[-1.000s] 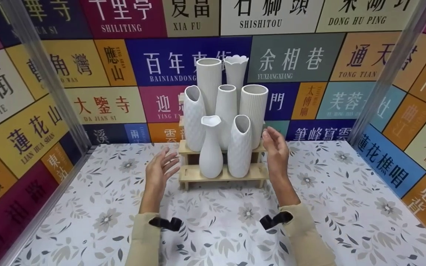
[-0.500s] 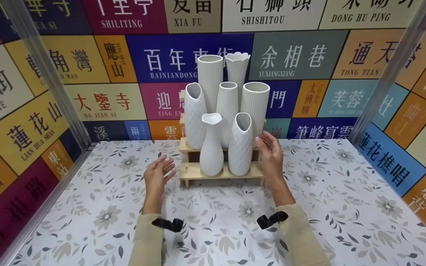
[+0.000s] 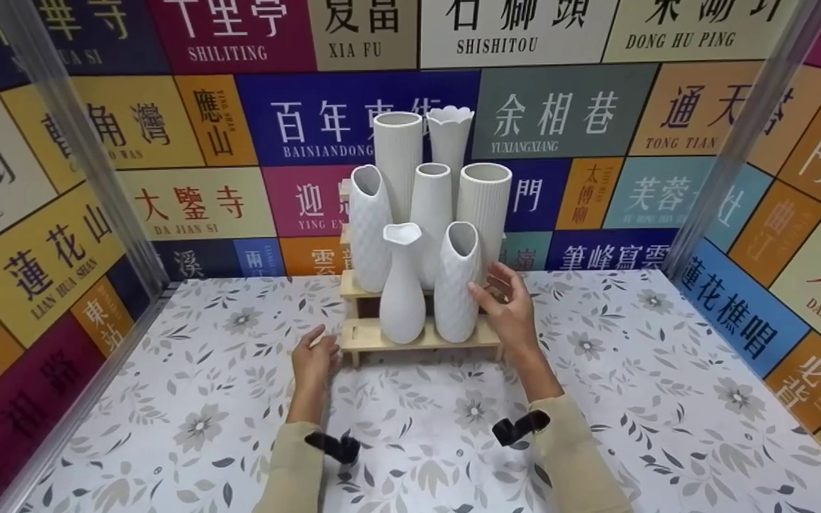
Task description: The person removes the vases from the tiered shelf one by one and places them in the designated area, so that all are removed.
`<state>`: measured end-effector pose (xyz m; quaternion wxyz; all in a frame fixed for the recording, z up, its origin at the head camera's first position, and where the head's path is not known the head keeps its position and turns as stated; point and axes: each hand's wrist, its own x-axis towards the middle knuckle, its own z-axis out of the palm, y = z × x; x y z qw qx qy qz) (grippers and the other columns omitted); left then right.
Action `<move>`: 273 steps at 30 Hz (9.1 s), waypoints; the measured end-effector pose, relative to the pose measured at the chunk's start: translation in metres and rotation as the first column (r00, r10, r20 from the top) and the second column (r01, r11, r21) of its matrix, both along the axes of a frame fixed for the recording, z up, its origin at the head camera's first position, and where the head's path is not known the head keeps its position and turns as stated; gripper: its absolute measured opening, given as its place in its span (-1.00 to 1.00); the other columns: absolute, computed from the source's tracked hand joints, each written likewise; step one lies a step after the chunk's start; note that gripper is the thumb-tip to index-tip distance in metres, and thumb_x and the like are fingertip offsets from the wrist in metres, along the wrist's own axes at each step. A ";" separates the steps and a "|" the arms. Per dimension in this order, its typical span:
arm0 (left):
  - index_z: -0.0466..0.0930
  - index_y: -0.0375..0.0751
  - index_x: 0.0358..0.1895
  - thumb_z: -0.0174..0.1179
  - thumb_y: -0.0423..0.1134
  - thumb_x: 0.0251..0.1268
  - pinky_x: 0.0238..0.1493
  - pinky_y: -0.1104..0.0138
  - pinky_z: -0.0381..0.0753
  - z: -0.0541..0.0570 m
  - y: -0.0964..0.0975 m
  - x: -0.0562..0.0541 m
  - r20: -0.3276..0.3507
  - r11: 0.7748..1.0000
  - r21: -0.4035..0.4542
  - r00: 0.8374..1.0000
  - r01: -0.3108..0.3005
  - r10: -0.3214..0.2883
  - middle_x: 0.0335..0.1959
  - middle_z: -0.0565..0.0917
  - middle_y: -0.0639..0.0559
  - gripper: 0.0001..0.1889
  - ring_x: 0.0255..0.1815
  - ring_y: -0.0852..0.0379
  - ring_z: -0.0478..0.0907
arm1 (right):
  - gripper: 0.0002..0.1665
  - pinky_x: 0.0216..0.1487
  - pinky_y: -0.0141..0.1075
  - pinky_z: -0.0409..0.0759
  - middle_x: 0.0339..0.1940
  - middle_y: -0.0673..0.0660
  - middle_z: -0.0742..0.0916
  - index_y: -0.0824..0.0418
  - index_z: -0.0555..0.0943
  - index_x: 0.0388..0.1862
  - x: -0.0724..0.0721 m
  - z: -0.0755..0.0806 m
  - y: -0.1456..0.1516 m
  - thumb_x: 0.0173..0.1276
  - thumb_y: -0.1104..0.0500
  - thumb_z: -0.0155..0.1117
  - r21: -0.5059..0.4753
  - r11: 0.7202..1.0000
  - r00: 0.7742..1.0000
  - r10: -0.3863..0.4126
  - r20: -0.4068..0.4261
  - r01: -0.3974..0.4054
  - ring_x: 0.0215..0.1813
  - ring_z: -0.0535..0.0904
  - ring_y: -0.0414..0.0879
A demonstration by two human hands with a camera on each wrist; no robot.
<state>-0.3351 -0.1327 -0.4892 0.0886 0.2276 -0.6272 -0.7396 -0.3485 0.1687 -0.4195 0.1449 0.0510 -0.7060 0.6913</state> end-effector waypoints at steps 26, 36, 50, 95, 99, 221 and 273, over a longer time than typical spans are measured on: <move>0.50 -0.29 0.32 0.16 -0.23 0.44 0.08 0.19 0.77 -0.029 -0.005 -0.003 -0.036 0.974 0.152 0.985 0.170 -0.166 0.06 0.72 -0.30 -0.56 0.01 -0.04 0.73 | -0.09 0.42 -0.02 0.52 0.35 0.26 0.52 0.22 0.31 0.48 -0.006 -0.014 -0.006 0.18 0.23 0.53 0.095 0.993 0.995 0.079 -0.053 -0.074 0.34 0.49 0.11; 0.45 -0.22 0.38 0.15 -0.17 0.47 0.12 0.21 0.75 -0.028 -0.010 0.000 -0.016 0.964 0.150 0.976 0.218 -0.219 0.18 0.67 -0.28 -0.52 0.10 -0.05 0.71 | -0.04 0.42 -0.04 0.51 0.34 0.26 0.53 0.24 0.30 0.47 -0.008 -0.017 -0.010 0.14 0.19 0.58 0.132 0.990 0.998 0.060 -0.016 -0.057 0.34 0.49 0.10; 0.52 -0.24 0.32 0.21 -0.24 0.40 0.09 0.20 0.77 -0.030 -0.010 -0.001 -0.033 0.963 0.189 0.981 0.192 -0.189 0.18 0.67 -0.28 -0.55 0.02 0.00 0.73 | -0.03 0.35 -0.09 0.50 0.24 0.23 0.57 0.22 0.34 0.43 -0.007 -0.022 -0.016 0.08 0.11 0.63 0.194 0.981 1.000 0.010 -0.029 -0.004 0.25 0.51 0.07; 0.50 -0.16 0.34 0.25 -0.22 0.38 0.15 0.23 0.74 -0.028 -0.012 0.000 0.002 0.963 0.193 0.982 0.186 -0.190 0.27 0.61 -0.22 -0.52 0.16 -0.04 0.66 | 0.03 0.42 0.00 0.51 0.43 0.22 0.46 0.18 0.26 0.51 -0.011 -0.022 0.081 0.14 0.02 0.58 0.195 0.946 0.962 -0.271 0.044 0.258 0.42 0.42 0.12; 0.51 -0.17 0.33 0.25 -0.22 0.38 0.15 0.23 0.74 -0.030 -0.012 0.001 -0.002 0.965 0.188 0.982 0.185 -0.187 0.25 0.62 -0.22 -0.53 0.14 -0.03 0.67 | 0.00 0.39 -0.02 0.52 0.39 0.23 0.48 0.20 0.28 0.49 -0.013 -0.027 0.084 0.15 0.04 0.57 0.175 0.942 0.954 -0.297 0.043 0.285 0.37 0.44 0.11; 0.54 -0.28 0.28 0.29 -0.28 0.34 0.12 0.17 0.75 -0.028 -0.011 -0.002 -0.064 0.958 0.231 0.985 0.169 -0.158 0.10 0.71 -0.28 -0.55 -0.01 -0.04 0.74 | -0.17 0.56 -0.20 0.34 0.55 0.09 0.36 0.07 0.18 0.54 -0.032 0.025 0.171 0.41 -0.11 0.26 0.199 0.846 0.777 -0.534 0.333 0.495 0.49 0.33 -0.04; 0.55 -0.34 0.25 0.34 -0.31 0.29 0.02 0.19 0.79 -0.034 -0.009 -0.002 -0.091 0.964 0.212 0.985 0.163 -0.147 -0.10 0.79 -0.19 -0.52 -0.12 0.01 0.75 | -0.20 0.38 0.05 0.52 0.29 0.25 0.53 0.26 0.41 0.36 0.023 -0.031 -0.075 0.19 0.12 0.54 0.205 0.979 0.996 0.033 -0.078 -0.016 0.32 0.47 0.18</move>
